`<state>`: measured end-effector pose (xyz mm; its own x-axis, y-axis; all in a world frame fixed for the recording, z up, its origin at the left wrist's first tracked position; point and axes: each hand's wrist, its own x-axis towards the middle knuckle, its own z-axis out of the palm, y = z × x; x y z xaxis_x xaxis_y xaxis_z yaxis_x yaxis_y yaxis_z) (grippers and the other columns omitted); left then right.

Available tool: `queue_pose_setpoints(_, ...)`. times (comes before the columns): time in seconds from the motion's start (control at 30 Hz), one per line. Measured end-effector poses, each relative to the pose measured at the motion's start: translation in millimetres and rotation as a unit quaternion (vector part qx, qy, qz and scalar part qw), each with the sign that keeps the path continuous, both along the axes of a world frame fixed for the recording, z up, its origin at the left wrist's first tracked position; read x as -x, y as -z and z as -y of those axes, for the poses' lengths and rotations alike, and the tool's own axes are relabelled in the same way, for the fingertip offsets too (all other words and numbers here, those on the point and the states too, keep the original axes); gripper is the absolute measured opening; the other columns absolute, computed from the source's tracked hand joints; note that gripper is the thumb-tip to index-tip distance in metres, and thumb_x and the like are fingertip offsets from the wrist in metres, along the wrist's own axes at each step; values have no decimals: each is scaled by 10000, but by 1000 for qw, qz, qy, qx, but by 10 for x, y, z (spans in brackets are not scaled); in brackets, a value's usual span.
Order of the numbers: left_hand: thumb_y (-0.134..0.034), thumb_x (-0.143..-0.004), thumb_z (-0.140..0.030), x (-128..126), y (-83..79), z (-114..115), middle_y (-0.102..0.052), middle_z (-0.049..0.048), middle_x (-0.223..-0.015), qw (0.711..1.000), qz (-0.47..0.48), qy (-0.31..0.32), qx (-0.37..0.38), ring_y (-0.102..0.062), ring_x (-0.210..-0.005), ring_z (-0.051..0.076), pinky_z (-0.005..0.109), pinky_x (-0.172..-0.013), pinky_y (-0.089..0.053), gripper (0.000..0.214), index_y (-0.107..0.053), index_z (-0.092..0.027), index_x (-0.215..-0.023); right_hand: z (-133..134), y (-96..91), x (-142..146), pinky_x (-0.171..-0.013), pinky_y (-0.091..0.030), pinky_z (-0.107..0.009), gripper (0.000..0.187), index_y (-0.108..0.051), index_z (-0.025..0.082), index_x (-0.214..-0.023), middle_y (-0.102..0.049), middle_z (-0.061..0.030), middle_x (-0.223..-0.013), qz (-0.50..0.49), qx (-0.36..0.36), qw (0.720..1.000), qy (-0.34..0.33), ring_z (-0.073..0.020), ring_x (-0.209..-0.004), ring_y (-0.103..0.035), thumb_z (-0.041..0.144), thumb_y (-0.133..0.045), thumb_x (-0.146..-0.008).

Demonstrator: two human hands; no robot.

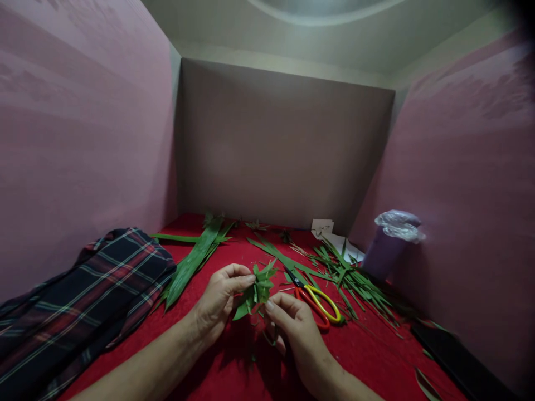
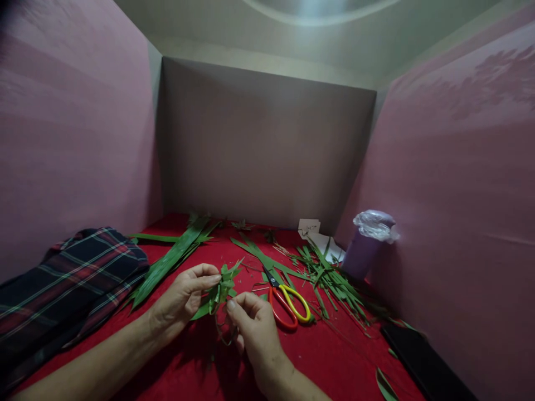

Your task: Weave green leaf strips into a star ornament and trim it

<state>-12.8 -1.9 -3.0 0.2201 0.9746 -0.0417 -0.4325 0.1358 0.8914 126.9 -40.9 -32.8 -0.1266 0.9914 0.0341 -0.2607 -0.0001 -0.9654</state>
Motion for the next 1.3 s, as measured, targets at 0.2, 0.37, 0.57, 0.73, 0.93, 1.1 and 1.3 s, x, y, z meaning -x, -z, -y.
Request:
queue_pose_setpoints(0.2,-721,-626,-207,6,7,11,-630,20,-633,1000,-22,-6,15,-566,-534,117,234,-508,-447,226,-530,-150,-732,23,-15,-4,-361,-244,-160,302,-481,157,-601,-462,57,-459,25,-10,1000,5,-43,-370,-348,375,-653,-722)
queue_pose_setpoints(0.37,-701,-636,-150,9,8,9,-652,27,-657,999,-19,-13,39,-597,-565,138,249,-534,-464,263,-537,-156,-841,18,-32,5,-354,-226,-161,302,-479,159,-601,-471,55,-459,38,-9,999,2,-40,-357,-342,379,-643,-726)
queue_pose_setpoints(0.57,-700,-641,-139,16,18,-33,-658,45,-673,997,1,42,58,-600,-580,129,239,-560,-471,174,-581,-125,-766,19,-32,18,-353,-222,-165,308,-484,156,-599,-463,57,-452,56,-16,998,12,-41,-354,-337,391,-638,-724)
queue_pose_setpoints(0.73,-693,-625,-125,30,8,-16,-623,14,-613,994,10,61,87,-561,-514,105,219,-509,-448,119,-591,-130,-687,45,-49,12,-370,-233,-168,291,-507,149,-628,-473,53,-483,54,-14,998,13,-51,-391,-350,391,-636,-725)
queue_pose_setpoints(0.93,-674,-623,-103,57,16,-34,-604,-7,-592,991,13,55,123,-551,-485,94,204,-487,-441,101,-595,-138,-676,43,-52,14,-385,-243,-178,291,-505,151,-608,-484,48,-508,43,-8,999,17,-55,-407,-355,384,-655,-696)
queue_pose_setpoints(1.1,-658,-626,-56,71,60,-83,-619,-7,-623,990,24,46,128,-571,-502,92,191,-472,-450,137,-601,-136,-720,28,-55,22,-365,-233,-165,244,-505,153,-585,-462,59,-460,52,-5,998,28,-49,-381,-346,332,-630,-695)
queue_pose_setpoints(1.3,-639,-646,-32,69,82,-90,-629,7,-648,991,16,43,129,-578,-514,96,214,-503,-482,163,-576,-135,-755,31,-79,26,-349,-217,-160,236,-503,154,-577,-457,65,-446,53,3,998,27,-38,-359,-324,325,-612,-697)
